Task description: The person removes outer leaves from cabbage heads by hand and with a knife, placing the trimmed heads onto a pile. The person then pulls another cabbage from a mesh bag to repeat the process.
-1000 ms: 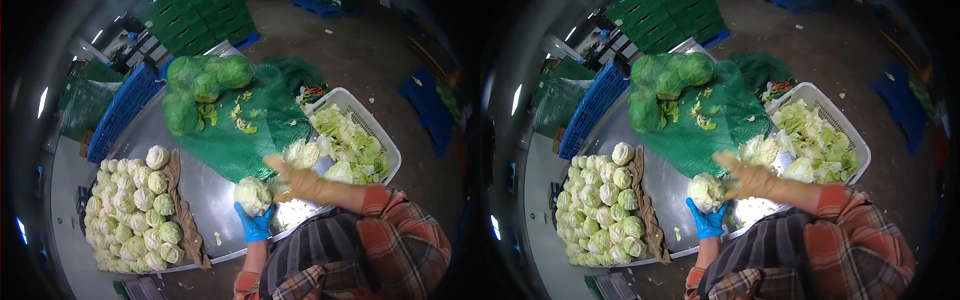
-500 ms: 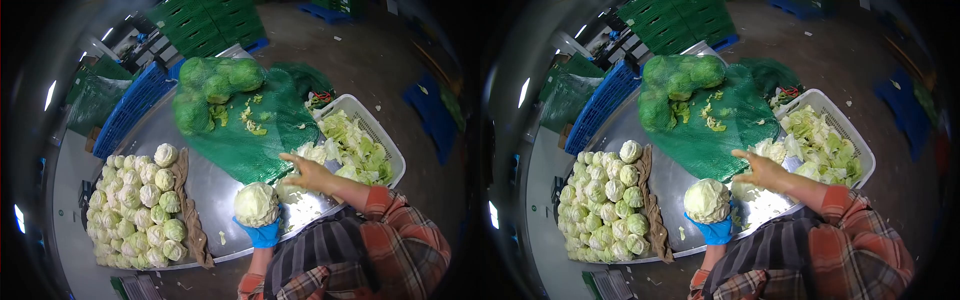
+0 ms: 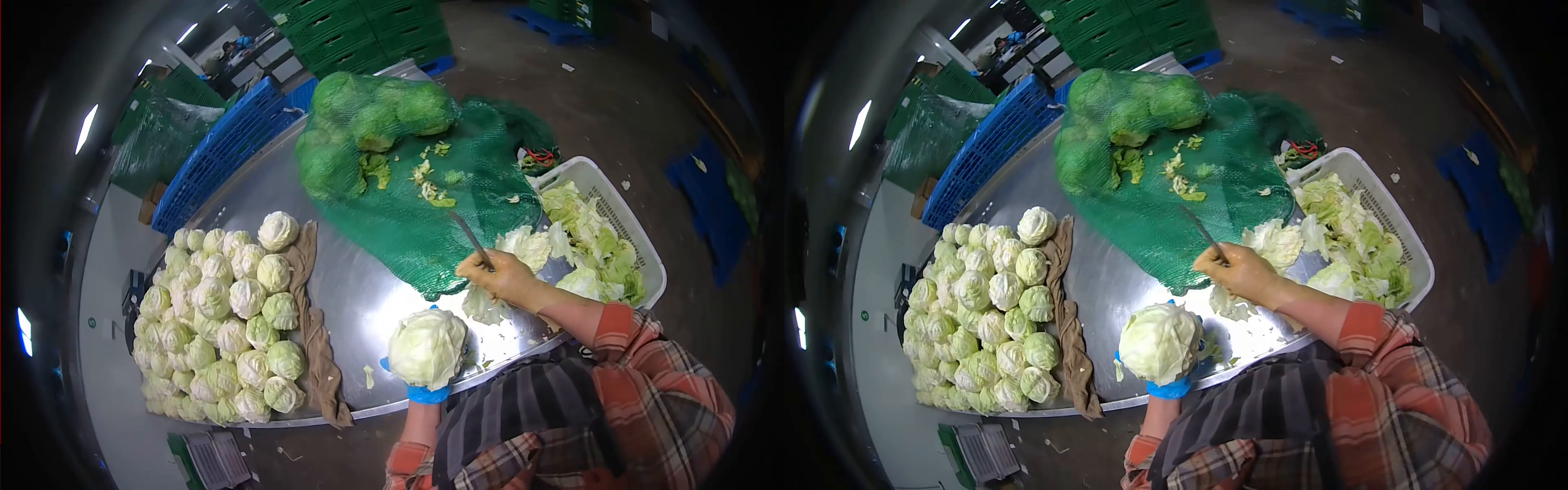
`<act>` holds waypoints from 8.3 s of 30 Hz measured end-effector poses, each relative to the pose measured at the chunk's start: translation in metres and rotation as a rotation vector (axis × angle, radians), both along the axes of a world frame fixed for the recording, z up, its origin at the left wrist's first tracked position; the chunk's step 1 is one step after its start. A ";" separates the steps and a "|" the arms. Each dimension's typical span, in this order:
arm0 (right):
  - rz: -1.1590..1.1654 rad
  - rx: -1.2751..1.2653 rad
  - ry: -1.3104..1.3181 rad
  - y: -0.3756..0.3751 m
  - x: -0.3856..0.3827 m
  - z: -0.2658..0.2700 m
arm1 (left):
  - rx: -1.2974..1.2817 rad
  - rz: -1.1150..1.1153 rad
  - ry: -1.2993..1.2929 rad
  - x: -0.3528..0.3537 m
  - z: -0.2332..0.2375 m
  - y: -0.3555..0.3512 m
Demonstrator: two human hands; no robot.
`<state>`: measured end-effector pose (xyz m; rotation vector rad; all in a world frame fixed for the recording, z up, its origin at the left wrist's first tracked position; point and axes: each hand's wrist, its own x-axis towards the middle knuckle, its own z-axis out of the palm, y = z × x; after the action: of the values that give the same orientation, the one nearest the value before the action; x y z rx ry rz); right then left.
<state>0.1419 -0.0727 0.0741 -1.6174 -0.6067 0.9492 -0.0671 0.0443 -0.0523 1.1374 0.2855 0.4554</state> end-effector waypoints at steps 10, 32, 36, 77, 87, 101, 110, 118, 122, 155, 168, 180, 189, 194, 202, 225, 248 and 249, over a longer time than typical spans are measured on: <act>0.576 0.264 -0.980 0.022 -0.054 0.002 | -0.904 0.156 -0.230 -0.007 0.001 0.017; -0.049 -0.262 0.045 0.006 -0.034 -0.054 | -0.214 1.336 -0.022 -0.201 0.173 0.408; -0.066 -0.298 0.031 0.015 -0.039 -0.065 | -0.011 1.685 0.176 -0.213 0.179 0.474; 0.070 -0.580 -0.251 -0.154 0.065 -0.052 | 0.780 -0.934 0.086 0.318 0.042 -0.013; -0.179 -0.221 0.218 -0.140 0.085 -0.102 | 1.313 0.153 0.291 0.380 -0.020 0.259; -0.464 -0.234 0.351 -0.106 0.092 -0.085 | 1.575 0.582 0.620 0.395 0.034 0.505; -0.539 -0.237 0.209 -0.111 0.088 -0.099 | -0.093 -0.102 0.766 0.314 0.079 0.337; -0.457 -0.178 0.162 -0.116 0.090 -0.108 | 0.821 -0.051 0.267 0.205 0.087 0.133; -0.574 -0.008 0.261 -0.117 0.080 -0.112 | 1.095 -0.040 0.120 0.139 0.067 0.006; 0.146 -0.462 -0.536 -0.135 0.017 -0.061 | 0.517 -0.010 0.308 0.121 0.065 -0.041; 0.110 -0.551 -0.545 -0.136 0.008 -0.041 | 1.001 0.061 0.599 0.147 0.089 -0.066; 0.150 -0.641 -0.348 -0.095 0.041 -0.061 | 0.299 -0.045 0.442 0.179 0.080 -0.022; 0.162 -0.737 -0.177 -0.124 0.050 -0.041 | 1.408 0.067 0.661 0.176 0.096 -0.091; 0.128 -0.506 0.154 -0.104 0.059 -0.067 | 0.370 -0.125 0.278 0.128 0.057 0.005; 0.218 -0.448 -0.037 -0.085 0.027 -0.009 | -0.063 0.063 0.409 0.074 0.083 -0.020; 0.196 -0.511 -0.399 -0.093 0.051 0.016 | 0.111 -0.196 0.373 0.122 0.066 -0.003; 0.155 -0.417 -0.075 -0.077 0.044 -0.030 | 0.147 0.021 0.373 0.112 0.066 -0.024; 0.112 -0.401 -0.336 -0.075 0.045 -0.065 | 0.163 0.060 0.385 0.110 0.061 -0.025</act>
<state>0.1867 -0.1475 0.0087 -2.1466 -0.7766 0.9274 0.0431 0.0189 0.0086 1.3779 0.6281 0.3138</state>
